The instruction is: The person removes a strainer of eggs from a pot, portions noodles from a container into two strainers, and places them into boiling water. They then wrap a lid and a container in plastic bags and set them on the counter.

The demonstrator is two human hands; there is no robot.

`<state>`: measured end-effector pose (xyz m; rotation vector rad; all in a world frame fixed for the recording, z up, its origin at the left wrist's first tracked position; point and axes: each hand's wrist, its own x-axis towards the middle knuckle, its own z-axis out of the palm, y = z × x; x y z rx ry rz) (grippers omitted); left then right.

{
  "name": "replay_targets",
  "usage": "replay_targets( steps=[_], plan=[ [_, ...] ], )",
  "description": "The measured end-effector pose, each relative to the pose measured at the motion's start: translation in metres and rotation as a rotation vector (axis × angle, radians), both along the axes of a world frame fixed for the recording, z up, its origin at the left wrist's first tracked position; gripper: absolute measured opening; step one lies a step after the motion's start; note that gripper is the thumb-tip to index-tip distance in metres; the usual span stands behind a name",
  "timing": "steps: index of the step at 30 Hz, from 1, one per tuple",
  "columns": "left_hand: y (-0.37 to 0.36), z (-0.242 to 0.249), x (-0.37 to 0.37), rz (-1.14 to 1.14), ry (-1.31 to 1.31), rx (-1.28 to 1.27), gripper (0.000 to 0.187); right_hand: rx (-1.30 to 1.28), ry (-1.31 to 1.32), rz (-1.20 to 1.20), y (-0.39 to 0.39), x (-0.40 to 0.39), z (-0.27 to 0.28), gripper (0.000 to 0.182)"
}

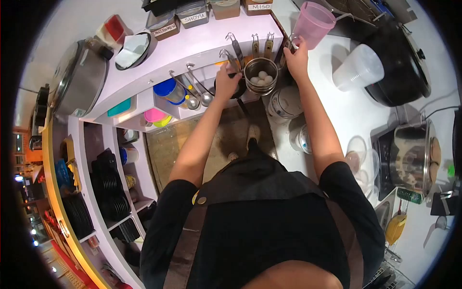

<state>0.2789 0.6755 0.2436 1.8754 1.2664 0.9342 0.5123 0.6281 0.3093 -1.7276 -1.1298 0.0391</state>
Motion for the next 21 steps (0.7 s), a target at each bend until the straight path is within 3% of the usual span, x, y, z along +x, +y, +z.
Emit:
replay_targets(
  steps=[4, 6, 9, 10, 14, 19, 21],
  plan=[
    [0.063, -0.02, 0.031, -0.049, -0.247, -0.072, 0.07, -0.035, 0.156, -0.028, 0.022, 0.003, -0.011, 0.06],
    [0.081, -0.059, 0.042, -0.093, -0.451, -0.096, 0.072, -0.131, 0.225, -0.035, 0.019, -0.002, -0.009, 0.053],
    [0.075, -0.052, 0.047, -0.131, -0.588, -0.27, 0.069, -0.235, 0.102, 0.02, 0.027, 0.016, -0.055, 0.037],
    [0.072, -0.052, 0.046, -0.148, -0.595, -0.312, 0.068, -0.287, 0.094, -0.035, 0.026, 0.005, -0.034, 0.029],
    [0.067, -0.047, 0.045, -0.121, -0.654, -0.365, 0.064, -0.389, 0.051, -0.017, 0.025, -0.001, 0.008, 0.029],
    [0.074, -0.031, 0.059, -0.181, -0.809, -0.314, 0.052, -0.137, 0.098, -0.033, 0.002, 0.036, 0.077, 0.029],
    [0.075, -0.033, 0.066, -0.161, -0.882, -0.353, 0.049, 0.095, 0.314, -0.003, -0.009, 0.039, 0.113, 0.024]
  ],
)
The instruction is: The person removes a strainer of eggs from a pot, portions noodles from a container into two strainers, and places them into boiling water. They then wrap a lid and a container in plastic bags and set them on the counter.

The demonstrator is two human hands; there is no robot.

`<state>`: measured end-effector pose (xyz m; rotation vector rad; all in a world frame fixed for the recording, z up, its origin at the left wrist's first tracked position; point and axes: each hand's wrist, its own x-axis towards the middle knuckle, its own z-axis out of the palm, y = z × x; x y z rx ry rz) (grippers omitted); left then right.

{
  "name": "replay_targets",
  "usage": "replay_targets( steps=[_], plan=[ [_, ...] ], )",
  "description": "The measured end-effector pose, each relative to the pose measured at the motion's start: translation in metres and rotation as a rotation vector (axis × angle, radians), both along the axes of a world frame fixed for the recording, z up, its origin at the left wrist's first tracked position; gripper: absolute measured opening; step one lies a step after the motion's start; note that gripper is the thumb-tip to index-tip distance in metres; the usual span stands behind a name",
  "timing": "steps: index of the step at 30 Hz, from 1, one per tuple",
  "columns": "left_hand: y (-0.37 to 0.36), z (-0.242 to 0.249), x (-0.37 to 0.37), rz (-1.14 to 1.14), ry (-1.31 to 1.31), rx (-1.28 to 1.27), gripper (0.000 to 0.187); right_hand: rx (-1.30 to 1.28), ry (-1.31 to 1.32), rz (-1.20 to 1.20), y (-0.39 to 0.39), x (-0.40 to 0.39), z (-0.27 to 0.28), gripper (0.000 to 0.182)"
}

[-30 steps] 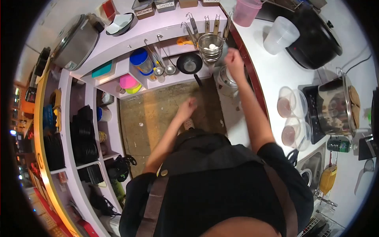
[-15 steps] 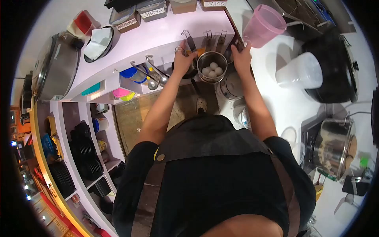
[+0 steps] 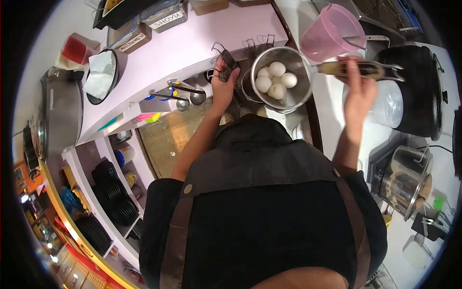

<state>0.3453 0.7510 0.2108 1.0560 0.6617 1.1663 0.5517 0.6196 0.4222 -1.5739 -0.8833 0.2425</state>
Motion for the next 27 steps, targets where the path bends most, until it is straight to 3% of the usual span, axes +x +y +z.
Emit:
replay_targets(
  steps=[4, 7, 11, 16, 20, 22, 24, 27],
  plan=[
    [0.008, -0.005, 0.012, 0.234, 0.001, 0.008, 0.045, 0.052, 0.062, -0.028, -0.02, 0.012, 0.041, 0.022],
    [0.011, -0.003, 0.013, 0.253, 0.216, -0.113, 0.033, 0.008, -0.005, -0.041, -0.032, 0.014, 0.044, 0.022],
    [0.013, 0.022, 0.024, 0.393, 0.272, -0.014, 0.029, 0.001, -0.058, -0.069, -0.04, 0.017, 0.048, 0.022],
    [0.024, 0.133, 0.01, 0.476, 0.207, 0.09, 0.033, -0.002, -0.087, -0.086, -0.059, 0.032, 0.066, 0.025],
    [0.039, 0.19, -0.042, 0.579, 0.133, 0.163, 0.03, 0.004, -0.105, -0.023, -0.043, 0.029, 0.074, 0.024],
    [0.047, 0.206, -0.074, 0.73, 0.088, 0.235, 0.026, -0.052, -0.044, -0.012, -0.017, 0.013, 0.063, 0.022],
    [0.047, 0.216, -0.111, 0.79, 0.047, 0.316, 0.024, -0.196, -0.158, 0.054, 0.01, 0.006, 0.032, 0.021],
    [0.033, 0.22, -0.159, 0.896, 0.076, 0.423, 0.022, -0.201, -0.093, 0.326, 0.052, -0.013, -0.031, 0.02]
  ],
)
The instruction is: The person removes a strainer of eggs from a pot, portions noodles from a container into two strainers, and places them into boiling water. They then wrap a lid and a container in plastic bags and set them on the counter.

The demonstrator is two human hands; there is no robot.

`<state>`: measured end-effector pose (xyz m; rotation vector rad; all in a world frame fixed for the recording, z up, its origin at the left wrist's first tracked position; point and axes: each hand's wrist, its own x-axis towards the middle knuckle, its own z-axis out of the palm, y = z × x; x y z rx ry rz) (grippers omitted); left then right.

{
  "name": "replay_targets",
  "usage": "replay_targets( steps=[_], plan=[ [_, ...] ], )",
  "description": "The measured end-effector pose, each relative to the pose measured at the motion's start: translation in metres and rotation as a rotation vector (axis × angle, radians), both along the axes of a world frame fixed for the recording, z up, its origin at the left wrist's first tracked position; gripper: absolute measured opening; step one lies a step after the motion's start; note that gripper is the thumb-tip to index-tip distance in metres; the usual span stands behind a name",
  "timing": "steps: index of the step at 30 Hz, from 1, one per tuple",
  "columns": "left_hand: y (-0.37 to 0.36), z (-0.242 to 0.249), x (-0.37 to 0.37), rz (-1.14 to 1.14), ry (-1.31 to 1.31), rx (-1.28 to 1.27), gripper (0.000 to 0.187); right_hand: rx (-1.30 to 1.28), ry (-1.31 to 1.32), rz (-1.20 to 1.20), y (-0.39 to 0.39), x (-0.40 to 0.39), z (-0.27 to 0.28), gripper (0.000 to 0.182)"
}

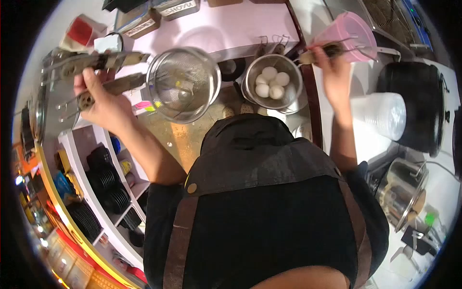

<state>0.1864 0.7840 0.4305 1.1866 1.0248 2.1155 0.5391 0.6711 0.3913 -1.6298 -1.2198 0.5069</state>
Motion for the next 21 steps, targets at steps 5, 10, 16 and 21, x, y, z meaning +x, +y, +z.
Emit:
replay_targets(
  steps=[5, 10, 16, 21],
  plan=[
    [-0.041, -0.014, -0.054, 0.102, 0.074, -0.07, 0.019, -0.121, -0.095, 0.108, 0.031, -0.01, -0.086, 0.021],
    [-0.085, -0.027, -0.067, 0.278, 0.107, -0.226, 0.022, -0.117, -0.483, 0.078, 0.033, -0.001, -0.136, 0.03],
    [-0.121, -0.037, -0.082, 0.309, 0.1, -0.263, 0.022, -0.957, -0.453, 0.524, 0.019, 0.012, -0.051, 0.035],
    [-0.135, -0.032, -0.071, 0.231, 0.226, -0.371, 0.011, -0.36, 0.069, 1.074, 0.047, -0.106, 0.056, 0.04]
  ],
)
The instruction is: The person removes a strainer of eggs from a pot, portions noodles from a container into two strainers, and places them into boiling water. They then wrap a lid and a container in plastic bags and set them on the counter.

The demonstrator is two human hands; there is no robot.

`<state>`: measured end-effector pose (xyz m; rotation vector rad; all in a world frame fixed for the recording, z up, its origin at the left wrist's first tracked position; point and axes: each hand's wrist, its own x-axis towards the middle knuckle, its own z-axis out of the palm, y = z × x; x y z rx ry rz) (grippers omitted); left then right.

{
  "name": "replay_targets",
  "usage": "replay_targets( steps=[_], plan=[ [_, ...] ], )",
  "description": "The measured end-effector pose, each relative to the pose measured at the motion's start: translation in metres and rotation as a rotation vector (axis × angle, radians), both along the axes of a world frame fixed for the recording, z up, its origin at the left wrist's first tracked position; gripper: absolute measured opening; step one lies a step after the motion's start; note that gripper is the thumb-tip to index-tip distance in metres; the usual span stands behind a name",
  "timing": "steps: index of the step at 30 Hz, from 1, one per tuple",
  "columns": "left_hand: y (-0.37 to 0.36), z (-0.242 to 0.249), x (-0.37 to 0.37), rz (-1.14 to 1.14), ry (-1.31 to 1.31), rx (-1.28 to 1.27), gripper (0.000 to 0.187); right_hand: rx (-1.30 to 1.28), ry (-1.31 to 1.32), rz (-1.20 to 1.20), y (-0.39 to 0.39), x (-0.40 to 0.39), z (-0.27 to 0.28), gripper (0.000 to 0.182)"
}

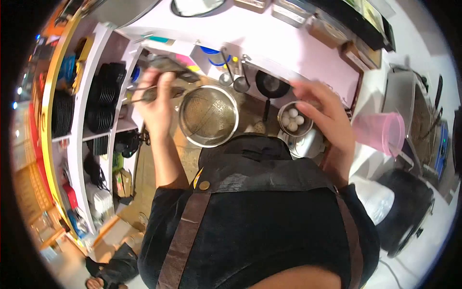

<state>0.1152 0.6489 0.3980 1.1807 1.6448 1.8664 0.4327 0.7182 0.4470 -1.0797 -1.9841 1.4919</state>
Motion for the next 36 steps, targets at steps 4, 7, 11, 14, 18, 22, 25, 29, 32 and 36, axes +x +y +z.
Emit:
replay_targets(
  steps=[4, 7, 11, 14, 18, 22, 25, 29, 32, 36],
  plan=[
    [-0.003, 0.014, 0.018, -0.184, 0.102, -0.107, 0.011, 0.526, 0.285, 0.247, 0.014, -0.11, 0.022, 0.052],
    [-0.007, 0.004, -0.003, -0.297, 0.279, -0.063, 0.021, 0.498, 0.371, 0.409, 0.017, -0.18, 0.011, 0.032],
    [-0.021, -0.001, -0.07, -0.307, 0.267, -0.033, 0.016, 0.219, 0.586, 0.53, 0.001, -0.258, 0.009, 0.021],
    [-0.035, -0.006, -0.137, -0.374, 0.222, -0.076, 0.016, 0.338, 0.599, 0.551, -0.015, -0.314, 0.016, 0.022],
    [-0.049, -0.016, -0.222, -0.398, 0.235, -0.135, 0.018, 0.187, 0.651, 0.699, -0.027, -0.369, 0.053, 0.029],
    [-0.045, -0.079, -0.322, -0.54, 0.024, -0.285, 0.023, 0.21, 0.758, 0.504, -0.03, -0.412, 0.065, 0.051],
    [-0.043, -0.109, -0.389, -0.476, 0.044, -0.351, 0.019, 0.219, 0.725, 0.309, -0.03, -0.438, 0.07, 0.059],
    [-0.015, -0.099, -0.461, -0.501, 0.164, -0.356, 0.016, 0.147, 0.66, 0.41, 0.031, -0.478, 0.041, 0.052],
    [0.001, -0.073, -0.487, -0.554, 0.061, -0.396, 0.014, 0.06, 0.293, 0.437, 0.059, -0.521, 0.004, 0.047],
    [0.036, -0.062, -0.5, -0.606, 0.132, -0.222, 0.015, 0.124, 0.086, 0.506, 0.074, -0.596, -0.06, 0.04]
  ],
)
